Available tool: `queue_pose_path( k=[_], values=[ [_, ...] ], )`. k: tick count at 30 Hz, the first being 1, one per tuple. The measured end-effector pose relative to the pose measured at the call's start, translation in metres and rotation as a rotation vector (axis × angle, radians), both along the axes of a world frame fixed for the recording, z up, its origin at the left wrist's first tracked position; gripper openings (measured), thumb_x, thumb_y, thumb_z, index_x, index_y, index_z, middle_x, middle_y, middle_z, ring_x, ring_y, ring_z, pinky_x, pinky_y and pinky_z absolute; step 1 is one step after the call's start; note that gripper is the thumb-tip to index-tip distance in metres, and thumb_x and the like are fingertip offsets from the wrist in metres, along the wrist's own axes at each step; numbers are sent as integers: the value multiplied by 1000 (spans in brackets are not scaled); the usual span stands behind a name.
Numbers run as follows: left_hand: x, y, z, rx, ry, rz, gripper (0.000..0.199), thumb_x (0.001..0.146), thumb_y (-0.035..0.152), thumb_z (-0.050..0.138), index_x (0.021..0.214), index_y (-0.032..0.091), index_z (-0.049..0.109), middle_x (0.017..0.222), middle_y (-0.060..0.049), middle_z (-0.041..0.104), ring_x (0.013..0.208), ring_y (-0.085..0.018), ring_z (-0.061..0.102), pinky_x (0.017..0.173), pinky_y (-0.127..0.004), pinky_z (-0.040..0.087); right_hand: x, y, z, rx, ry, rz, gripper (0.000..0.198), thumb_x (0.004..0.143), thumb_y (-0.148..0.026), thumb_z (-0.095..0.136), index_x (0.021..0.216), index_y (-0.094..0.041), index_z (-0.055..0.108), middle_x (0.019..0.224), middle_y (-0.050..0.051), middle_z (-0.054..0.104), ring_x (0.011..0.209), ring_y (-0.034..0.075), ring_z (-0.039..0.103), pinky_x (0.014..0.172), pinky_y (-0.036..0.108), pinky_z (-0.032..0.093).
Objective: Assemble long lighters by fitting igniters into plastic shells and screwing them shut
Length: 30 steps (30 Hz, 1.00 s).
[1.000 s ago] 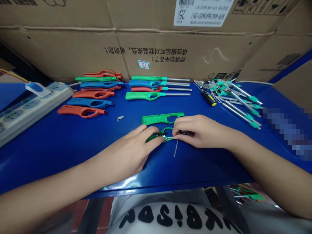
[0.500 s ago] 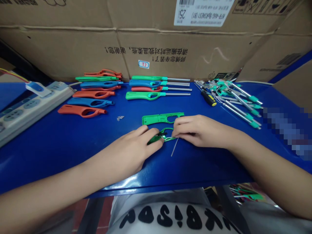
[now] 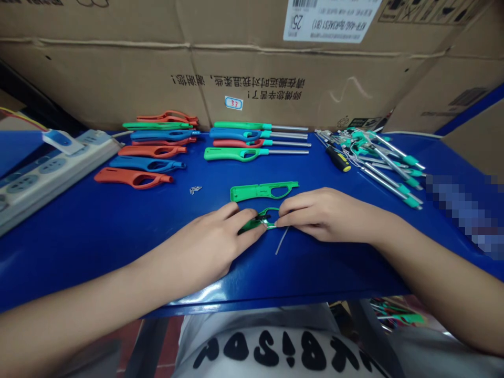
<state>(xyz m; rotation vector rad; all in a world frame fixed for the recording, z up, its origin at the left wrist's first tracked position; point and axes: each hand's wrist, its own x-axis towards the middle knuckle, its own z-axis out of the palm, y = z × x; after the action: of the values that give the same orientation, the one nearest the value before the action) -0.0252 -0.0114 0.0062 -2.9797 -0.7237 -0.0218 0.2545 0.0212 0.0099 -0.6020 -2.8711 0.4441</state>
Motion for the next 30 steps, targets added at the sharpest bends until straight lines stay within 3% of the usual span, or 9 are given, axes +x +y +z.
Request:
queue_pose_path(
  k=[5, 12, 23, 27, 30],
  values=[
    [0, 0, 0, -5, -16, -5, 56, 86, 5, 55, 141, 16, 55, 133, -16, 59, 115, -32, 56, 99, -47, 53, 0, -2, 1, 9, -22, -22, 31, 100, -11, 46, 113, -20, 73, 107, 7, 72, 92, 17, 68, 77, 27, 48],
    [2, 1, 3, -32, -27, 18, 65, 82, 3, 57, 145, 22, 52, 131, -14, 58, 109, -31, 56, 89, -46, 57, -3, -8, 4, 150, -89, -7, 32, 102, -14, 43, 117, -19, 70, 106, 8, 72, 93, 19, 67, 69, 28, 45],
    [5, 5, 2, -65, -85, 18, 48, 91, 6, 50, 137, 18, 58, 127, -12, 59, 104, -28, 54, 92, -44, 56, -9, -3, -3, -149, 135, -193, 14, 97, -19, 58, 94, -17, 71, 93, 5, 70, 83, 15, 64, 72, 26, 44],
    [5, 4, 3, -58, -68, 13, 51, 88, 5, 52, 137, 18, 58, 127, -12, 59, 104, -28, 54, 92, -44, 56, -13, -3, -2, -198, 93, -284, 9, 91, -16, 66, 83, -17, 68, 83, 1, 67, 71, 12, 58, 62, 24, 37],
    [4, 3, 4, -55, -60, 14, 50, 87, 4, 53, 135, 18, 60, 126, -12, 59, 103, -28, 55, 90, -44, 57, -13, -4, 0, -186, 71, -288, 9, 92, -16, 64, 85, -17, 69, 85, 1, 67, 73, 12, 59, 64, 25, 37]
  ],
)
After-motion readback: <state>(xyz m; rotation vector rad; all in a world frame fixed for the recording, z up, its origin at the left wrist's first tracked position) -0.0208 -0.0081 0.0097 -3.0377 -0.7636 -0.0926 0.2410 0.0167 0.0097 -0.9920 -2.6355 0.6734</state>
